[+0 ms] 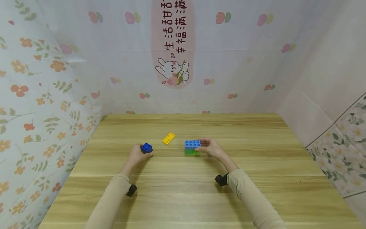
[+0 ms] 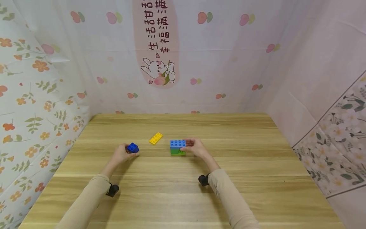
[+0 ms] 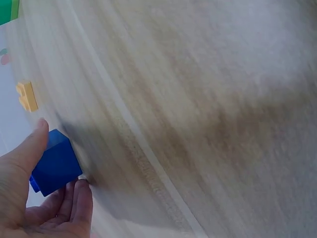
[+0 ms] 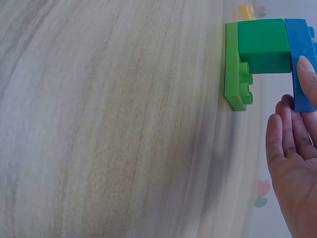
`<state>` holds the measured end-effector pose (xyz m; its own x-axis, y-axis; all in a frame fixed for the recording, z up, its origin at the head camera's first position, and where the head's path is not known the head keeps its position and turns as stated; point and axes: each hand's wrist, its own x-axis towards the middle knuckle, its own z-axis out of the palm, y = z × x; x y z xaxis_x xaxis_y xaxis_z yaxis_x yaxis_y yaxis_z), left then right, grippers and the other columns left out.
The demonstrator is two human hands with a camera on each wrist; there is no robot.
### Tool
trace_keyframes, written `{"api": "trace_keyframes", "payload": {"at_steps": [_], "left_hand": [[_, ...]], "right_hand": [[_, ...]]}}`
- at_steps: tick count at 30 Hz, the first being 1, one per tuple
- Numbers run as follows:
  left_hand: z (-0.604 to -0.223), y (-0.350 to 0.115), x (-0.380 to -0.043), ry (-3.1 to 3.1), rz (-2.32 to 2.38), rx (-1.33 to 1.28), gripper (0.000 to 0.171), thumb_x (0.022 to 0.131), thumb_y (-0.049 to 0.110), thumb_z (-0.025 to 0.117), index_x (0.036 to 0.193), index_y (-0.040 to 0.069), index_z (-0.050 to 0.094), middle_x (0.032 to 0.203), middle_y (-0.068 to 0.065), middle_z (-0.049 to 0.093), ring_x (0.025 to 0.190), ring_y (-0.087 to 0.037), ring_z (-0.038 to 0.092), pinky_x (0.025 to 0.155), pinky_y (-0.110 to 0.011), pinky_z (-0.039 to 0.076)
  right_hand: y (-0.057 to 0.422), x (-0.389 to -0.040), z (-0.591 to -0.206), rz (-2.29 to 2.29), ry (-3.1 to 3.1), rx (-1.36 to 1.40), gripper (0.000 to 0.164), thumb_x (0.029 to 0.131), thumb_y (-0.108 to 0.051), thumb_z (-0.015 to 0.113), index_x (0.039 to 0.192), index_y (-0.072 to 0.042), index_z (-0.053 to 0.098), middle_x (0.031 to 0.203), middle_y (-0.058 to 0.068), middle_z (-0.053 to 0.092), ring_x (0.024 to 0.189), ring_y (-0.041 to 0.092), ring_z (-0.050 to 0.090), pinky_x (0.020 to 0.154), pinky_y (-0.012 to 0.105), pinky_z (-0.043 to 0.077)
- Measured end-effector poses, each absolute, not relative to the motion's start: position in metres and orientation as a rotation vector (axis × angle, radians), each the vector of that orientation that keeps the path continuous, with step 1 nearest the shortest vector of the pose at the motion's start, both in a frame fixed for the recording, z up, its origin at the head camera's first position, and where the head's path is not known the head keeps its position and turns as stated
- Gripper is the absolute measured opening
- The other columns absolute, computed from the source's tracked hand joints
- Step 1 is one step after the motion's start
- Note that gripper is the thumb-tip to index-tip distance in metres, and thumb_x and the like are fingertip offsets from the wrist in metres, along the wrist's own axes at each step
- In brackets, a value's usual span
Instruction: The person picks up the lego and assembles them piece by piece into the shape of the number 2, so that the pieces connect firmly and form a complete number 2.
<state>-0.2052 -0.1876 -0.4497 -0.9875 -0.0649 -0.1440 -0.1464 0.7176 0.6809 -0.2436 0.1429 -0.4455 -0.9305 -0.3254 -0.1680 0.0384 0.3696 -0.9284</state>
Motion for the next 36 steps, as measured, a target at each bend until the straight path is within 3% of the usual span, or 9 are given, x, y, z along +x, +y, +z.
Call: {"api": "trace_keyframes", "payload": {"at_steps": [5, 11, 36], "left_hand": [[-0.454, -0.188, -0.205, 2.842, 1.081, -0.2, 0.061, 0.078, 0.017, 0.071, 0.12, -0.016, 0.043, 0.119, -0.035, 0.05, 0.112, -0.044, 0.049, 0.097, -0.049, 0.042], [-0.457, -0.188, -0.204, 2.868, 1.06, -0.191, 0.056, 0.079, 0.012, 0.07, 0.119, -0.018, 0.043, 0.118, -0.036, 0.05, 0.112, -0.045, 0.048, 0.097, -0.05, 0.041], [-0.439, -0.189, -0.212, 2.726, 1.085, -0.179, 0.051, 0.084, 0.007, 0.064, 0.121, -0.018, 0.039, 0.119, -0.035, 0.049, 0.112, -0.044, 0.05, 0.095, -0.047, 0.045]], "right_hand": [[0.14, -0.241, -0.441, -1.583, 2.305, -0.246, 0.049, 0.081, -0.005, 0.067, 0.123, 0.009, 0.049, 0.114, 0.026, 0.058, 0.102, 0.028, 0.057, 0.089, 0.035, 0.049], [0.141, -0.242, -0.449, -1.56, 2.342, -0.239, 0.05, 0.08, -0.012, 0.07, 0.124, 0.004, 0.051, 0.115, 0.021, 0.059, 0.103, 0.024, 0.057, 0.09, 0.032, 0.049], [0.141, -0.246, -0.449, -1.509, 2.392, -0.227, 0.053, 0.081, -0.014, 0.069, 0.126, 0.003, 0.05, 0.119, 0.022, 0.057, 0.108, 0.029, 0.056, 0.092, 0.035, 0.047]]}}
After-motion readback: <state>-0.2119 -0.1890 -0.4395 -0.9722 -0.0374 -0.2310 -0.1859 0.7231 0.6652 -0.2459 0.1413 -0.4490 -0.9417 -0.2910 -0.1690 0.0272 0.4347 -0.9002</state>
